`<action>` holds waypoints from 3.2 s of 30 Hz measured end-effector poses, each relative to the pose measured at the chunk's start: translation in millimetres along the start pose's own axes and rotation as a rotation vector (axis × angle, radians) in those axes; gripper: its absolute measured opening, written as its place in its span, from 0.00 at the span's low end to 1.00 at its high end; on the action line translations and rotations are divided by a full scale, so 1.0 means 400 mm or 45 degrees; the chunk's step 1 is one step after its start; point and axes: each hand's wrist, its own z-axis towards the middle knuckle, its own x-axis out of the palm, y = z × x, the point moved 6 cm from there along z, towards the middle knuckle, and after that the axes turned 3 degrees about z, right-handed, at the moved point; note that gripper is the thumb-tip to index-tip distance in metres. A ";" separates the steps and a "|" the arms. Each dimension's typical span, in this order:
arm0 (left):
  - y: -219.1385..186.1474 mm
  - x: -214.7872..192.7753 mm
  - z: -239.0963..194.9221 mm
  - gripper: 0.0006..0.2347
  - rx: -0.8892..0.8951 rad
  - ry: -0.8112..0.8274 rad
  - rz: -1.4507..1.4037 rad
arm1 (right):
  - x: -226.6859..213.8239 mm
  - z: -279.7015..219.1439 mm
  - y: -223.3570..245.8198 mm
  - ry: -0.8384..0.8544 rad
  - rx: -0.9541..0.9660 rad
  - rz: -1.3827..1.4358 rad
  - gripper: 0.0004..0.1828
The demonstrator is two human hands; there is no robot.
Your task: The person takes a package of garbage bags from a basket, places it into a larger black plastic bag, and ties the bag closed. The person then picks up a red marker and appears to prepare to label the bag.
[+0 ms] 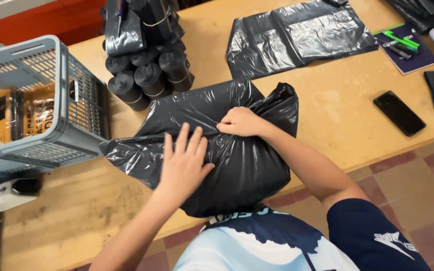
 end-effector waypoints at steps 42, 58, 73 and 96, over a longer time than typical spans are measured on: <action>0.105 0.177 0.008 0.16 -0.072 -0.072 -0.367 | -0.096 -0.156 0.095 -0.500 -0.324 -0.209 0.23; 0.124 0.258 -0.030 0.18 -0.327 -0.077 -0.783 | -0.077 -0.144 0.065 -0.457 -0.393 0.061 0.23; 0.138 0.206 -0.045 0.17 -0.432 0.059 -0.519 | -0.067 -0.175 0.032 -0.462 -0.490 -0.135 0.10; 0.234 0.146 -0.058 0.55 -1.395 0.478 -1.020 | -0.220 -0.191 0.093 0.145 0.746 -0.360 0.68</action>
